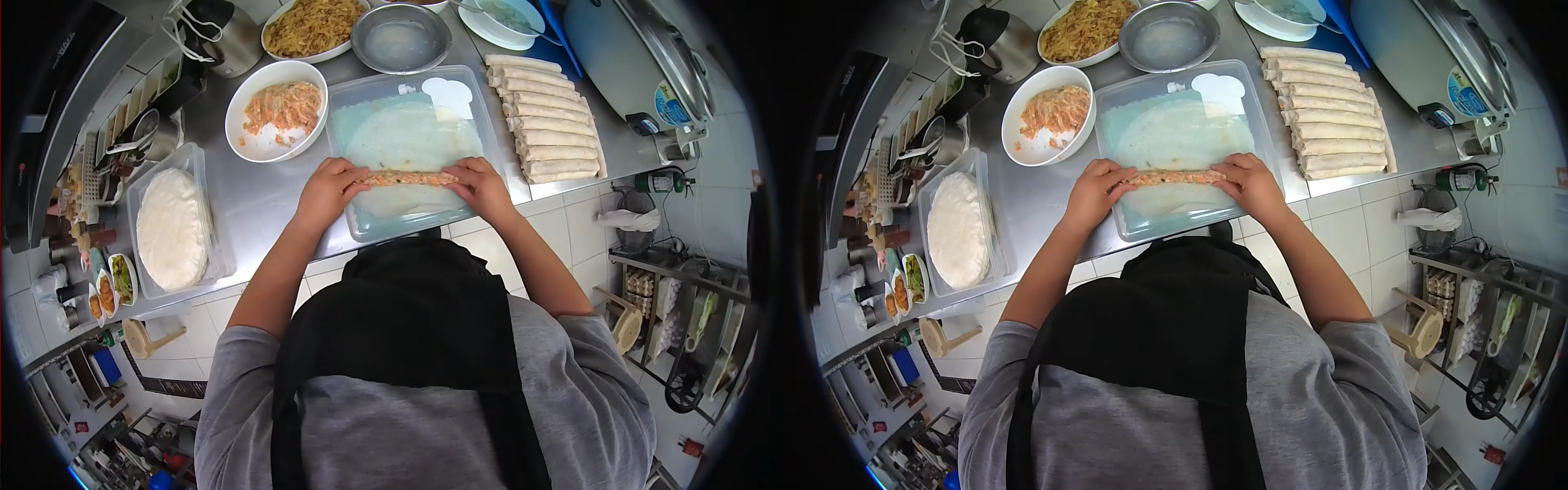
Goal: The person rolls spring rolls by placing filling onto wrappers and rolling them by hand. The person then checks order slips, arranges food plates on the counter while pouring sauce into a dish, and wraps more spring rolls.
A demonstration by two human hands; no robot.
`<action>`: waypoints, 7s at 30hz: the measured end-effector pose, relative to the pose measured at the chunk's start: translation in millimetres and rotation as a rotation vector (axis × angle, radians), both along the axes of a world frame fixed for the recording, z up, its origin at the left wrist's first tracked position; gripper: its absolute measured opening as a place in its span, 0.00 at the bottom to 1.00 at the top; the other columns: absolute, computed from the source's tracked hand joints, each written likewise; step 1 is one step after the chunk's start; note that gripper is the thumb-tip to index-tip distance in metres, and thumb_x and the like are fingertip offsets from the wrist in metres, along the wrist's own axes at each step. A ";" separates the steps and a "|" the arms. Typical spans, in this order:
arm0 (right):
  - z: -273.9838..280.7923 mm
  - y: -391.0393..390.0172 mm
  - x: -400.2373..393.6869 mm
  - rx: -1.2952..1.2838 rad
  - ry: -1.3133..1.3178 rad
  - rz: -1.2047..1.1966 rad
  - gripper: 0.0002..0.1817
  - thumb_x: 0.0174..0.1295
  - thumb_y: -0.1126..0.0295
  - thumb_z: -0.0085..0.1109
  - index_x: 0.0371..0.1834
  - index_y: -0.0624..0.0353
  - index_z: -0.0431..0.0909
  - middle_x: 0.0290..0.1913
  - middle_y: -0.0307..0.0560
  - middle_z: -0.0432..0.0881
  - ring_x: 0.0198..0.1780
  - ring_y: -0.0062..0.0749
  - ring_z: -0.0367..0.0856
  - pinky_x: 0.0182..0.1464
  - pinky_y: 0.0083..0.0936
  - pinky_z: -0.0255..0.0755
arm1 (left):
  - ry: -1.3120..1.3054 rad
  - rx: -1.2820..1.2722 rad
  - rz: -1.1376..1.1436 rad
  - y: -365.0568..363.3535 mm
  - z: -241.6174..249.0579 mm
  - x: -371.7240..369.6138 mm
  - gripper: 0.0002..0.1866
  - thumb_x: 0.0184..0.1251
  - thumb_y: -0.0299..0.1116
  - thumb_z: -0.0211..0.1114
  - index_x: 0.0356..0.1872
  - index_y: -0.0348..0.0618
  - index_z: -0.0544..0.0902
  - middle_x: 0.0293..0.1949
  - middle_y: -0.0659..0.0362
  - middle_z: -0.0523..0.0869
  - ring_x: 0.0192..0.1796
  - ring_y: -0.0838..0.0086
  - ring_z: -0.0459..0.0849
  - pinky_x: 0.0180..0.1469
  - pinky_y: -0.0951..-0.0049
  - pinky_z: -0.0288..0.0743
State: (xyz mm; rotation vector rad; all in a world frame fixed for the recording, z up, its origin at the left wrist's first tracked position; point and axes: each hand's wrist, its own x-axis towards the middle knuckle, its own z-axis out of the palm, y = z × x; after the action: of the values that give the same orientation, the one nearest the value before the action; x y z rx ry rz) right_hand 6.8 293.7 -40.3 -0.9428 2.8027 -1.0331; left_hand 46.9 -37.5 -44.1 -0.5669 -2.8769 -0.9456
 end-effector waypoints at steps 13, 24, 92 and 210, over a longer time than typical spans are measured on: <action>7.1 13.8 3.4 -0.018 0.018 -0.039 0.24 0.50 0.65 0.75 0.52 0.56 0.85 0.47 0.47 0.81 0.50 0.43 0.79 0.53 0.35 0.75 | 0.205 -0.034 -0.302 30.1 15.6 14.3 0.12 0.53 0.34 0.77 0.39 0.52 0.87 0.39 0.65 0.84 0.45 0.67 0.82 0.48 0.65 0.73; 18.5 -3.3 -21.9 -0.090 -0.183 -0.183 0.17 0.60 0.64 0.70 0.47 0.64 0.83 0.47 0.50 0.80 0.48 0.44 0.81 0.52 0.32 0.76 | 0.031 0.092 0.180 50.8 21.9 -65.4 0.05 0.60 0.31 0.69 0.35 0.48 0.84 0.36 0.62 0.84 0.42 0.65 0.83 0.46 0.62 0.74; 5.7 -95.1 -78.8 0.002 -0.390 0.029 0.16 0.65 0.70 0.60 0.55 0.57 0.81 0.41 0.47 0.81 0.43 0.34 0.80 0.50 0.28 0.74 | -0.105 0.184 -0.021 27.4 8.7 7.3 0.32 0.56 0.42 0.76 0.65 0.62 0.77 0.46 0.66 0.88 0.53 0.69 0.86 0.77 0.45 0.48; 3.9 -68.1 -44.3 0.434 0.332 -0.085 0.34 0.66 0.63 0.58 0.75 0.56 0.62 0.76 0.46 0.65 0.77 0.38 0.61 0.75 0.51 0.52 | 0.274 -0.383 -0.026 67.8 -0.5 -74.7 0.34 0.68 0.46 0.62 0.73 0.47 0.66 0.73 0.57 0.70 0.75 0.65 0.65 0.77 0.54 0.53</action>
State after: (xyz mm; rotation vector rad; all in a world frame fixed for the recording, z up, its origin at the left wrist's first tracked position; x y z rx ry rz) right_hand -37.5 225.6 -36.4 -1.0187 3.1543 -0.2557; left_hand -27.8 30.3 -44.6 -0.6968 -2.8073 -0.2822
